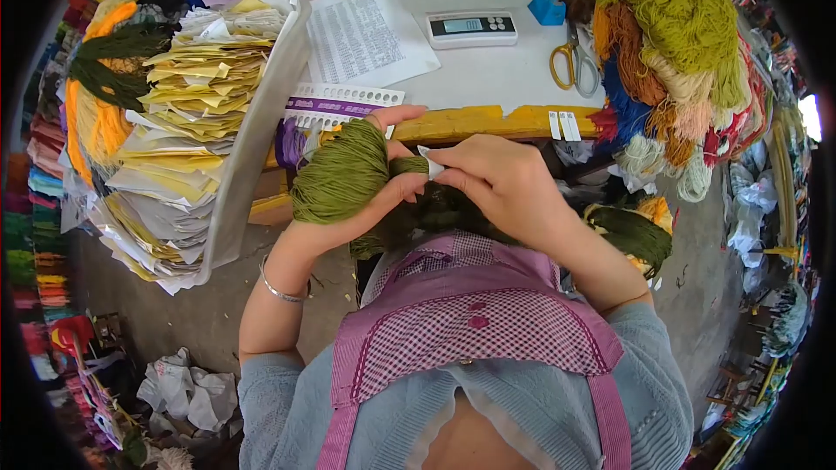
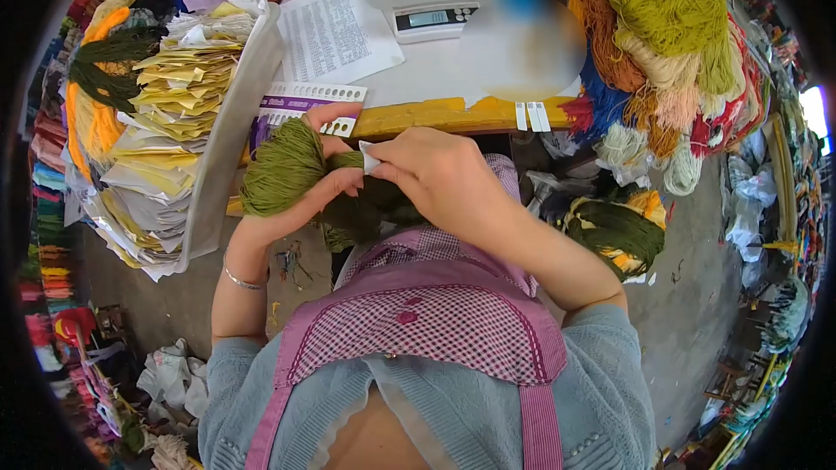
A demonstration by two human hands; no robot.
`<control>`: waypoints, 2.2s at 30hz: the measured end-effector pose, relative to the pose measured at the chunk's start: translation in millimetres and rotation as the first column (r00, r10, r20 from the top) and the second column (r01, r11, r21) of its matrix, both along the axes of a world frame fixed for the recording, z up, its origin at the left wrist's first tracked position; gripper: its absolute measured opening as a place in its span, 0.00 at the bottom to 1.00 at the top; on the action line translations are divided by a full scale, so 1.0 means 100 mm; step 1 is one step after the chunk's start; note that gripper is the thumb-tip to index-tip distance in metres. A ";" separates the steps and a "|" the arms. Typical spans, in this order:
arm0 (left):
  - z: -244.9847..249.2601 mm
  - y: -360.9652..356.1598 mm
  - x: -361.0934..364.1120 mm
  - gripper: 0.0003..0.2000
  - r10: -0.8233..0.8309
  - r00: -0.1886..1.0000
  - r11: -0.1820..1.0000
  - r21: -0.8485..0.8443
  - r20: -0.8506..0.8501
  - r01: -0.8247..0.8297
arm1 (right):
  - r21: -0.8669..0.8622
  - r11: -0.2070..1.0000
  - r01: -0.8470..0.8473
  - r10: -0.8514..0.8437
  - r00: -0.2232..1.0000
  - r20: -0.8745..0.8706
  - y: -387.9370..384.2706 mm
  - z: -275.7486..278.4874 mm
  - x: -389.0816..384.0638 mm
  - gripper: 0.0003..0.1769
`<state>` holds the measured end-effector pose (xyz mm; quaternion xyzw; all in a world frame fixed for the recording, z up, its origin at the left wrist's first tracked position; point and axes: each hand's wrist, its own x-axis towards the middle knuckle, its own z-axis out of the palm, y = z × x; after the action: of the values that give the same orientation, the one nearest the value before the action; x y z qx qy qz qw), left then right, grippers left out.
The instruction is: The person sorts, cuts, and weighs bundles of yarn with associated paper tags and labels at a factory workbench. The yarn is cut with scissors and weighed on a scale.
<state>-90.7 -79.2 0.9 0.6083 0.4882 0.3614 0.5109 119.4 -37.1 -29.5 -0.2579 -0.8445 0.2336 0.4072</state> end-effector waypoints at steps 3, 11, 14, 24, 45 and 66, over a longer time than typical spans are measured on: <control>-0.03 0.03 0.02 0.18 -0.027 0.977 0.981 0.183 -0.211 0.067 | -0.667 0.732 -0.142 0.234 0.971 0.050 0.12 0.14 0.09 0.12; -0.06 0.06 0.01 0.12 -0.193 0.966 0.912 0.332 -0.170 0.241 | -0.929 0.203 -0.310 0.266 0.930 -0.252 0.25 0.09 0.13 0.09; -0.06 0.12 0.07 0.11 -0.209 0.940 0.838 0.445 -0.271 0.315 | -0.917 0.152 -0.369 0.250 0.912 -0.325 0.26 0.08 0.13 0.09; -0.36 0.03 0.37 0.12 0.282 0.936 0.920 0.217 0.213 -0.326 | -0.483 0.858 -0.174 0.137 0.984 -0.112 0.15 -0.06 0.10 0.11; -0.42 0.01 0.12 0.10 0.342 0.893 0.939 -0.142 0.293 -0.313 | -0.517 0.582 0.628 -0.637 0.747 0.192 3.07 -0.50 1.16 0.12; -0.45 -0.09 -0.04 0.09 0.413 0.841 0.910 -0.191 0.349 -0.367 | -0.850 0.487 0.200 -0.707 0.662 -0.250 2.76 -0.85 1.21 0.07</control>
<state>-94.4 -88.0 -44.3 0.3830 0.5132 0.5400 0.5462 240.0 239.3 -114.5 -0.5467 -0.3894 0.5081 0.5398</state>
